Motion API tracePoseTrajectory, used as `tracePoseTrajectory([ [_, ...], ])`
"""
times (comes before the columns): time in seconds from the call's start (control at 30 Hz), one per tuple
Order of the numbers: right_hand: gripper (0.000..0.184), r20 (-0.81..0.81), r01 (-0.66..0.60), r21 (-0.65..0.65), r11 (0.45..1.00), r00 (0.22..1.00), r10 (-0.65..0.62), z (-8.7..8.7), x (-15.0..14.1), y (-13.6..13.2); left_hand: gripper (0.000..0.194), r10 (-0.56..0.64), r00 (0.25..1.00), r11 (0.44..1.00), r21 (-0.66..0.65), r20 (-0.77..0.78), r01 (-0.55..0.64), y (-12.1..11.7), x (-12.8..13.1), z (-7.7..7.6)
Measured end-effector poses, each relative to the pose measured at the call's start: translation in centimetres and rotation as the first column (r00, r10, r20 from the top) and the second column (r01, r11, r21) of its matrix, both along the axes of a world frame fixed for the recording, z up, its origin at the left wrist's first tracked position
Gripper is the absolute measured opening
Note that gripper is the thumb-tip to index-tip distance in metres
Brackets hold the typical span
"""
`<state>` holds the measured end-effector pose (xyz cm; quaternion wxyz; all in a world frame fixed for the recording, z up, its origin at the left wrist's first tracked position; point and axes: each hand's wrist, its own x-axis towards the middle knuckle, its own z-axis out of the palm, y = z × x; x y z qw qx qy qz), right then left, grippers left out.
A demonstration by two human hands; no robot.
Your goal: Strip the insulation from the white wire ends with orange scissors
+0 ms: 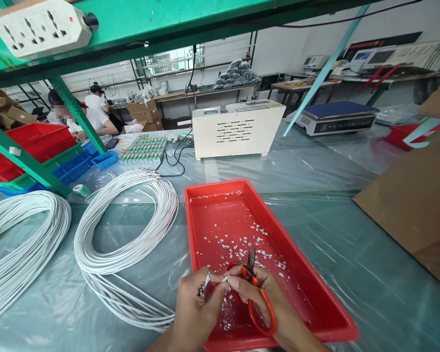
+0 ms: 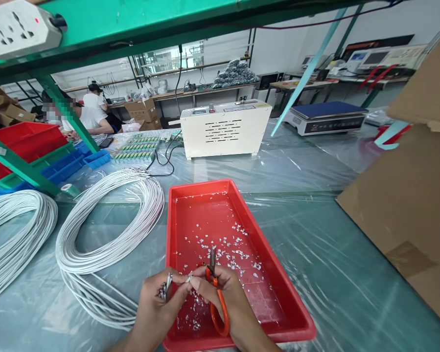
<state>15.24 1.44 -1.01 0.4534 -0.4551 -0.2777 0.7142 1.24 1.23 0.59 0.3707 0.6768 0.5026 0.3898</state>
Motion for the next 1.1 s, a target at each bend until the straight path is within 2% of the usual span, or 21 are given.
tracePoseTrajectory([
  [0.5, 0.02, 0.028, 0.038, 0.042, 0.998, 0.999, -0.039, -0.4, -0.1, 0.0, 0.013, 0.001, 0.999, 0.999, 0.036, -0.037, 0.001, -0.4, 0.2, -1.3],
  [0.67, 0.016, 0.046, 0.023, 0.038, 0.999, 0.999, -0.025, 0.0, -0.1, 0.2, 0.012, -0.039, 0.998, 0.997, -0.058, 0.039, 0.042, -0.2, 0.3, -0.9],
  [0.87, 0.015, 0.026, -0.006, 0.061, 0.998, 1.0, 0.005, -0.5, -0.1, 0.3, 0.022, -0.055, 0.988, 0.952, -0.29, 0.145, 0.095, 0.1, 0.3, 0.0],
  [1.0, 0.012, 0.016, -0.035, 0.089, 0.995, 0.999, 0.034, -1.6, 0.1, 0.2, 0.021, -0.043, 0.98, 0.952, -0.291, 0.193, 0.099, 0.1, 0.2, 0.1],
  [1.1, 0.01, 0.027, -0.028, 0.083, 0.996, 0.999, 0.026, -1.7, 0.3, 0.0, 0.02, -0.028, 0.984, 0.959, -0.274, 0.174, 0.075, 0.2, 0.1, -0.1],
])
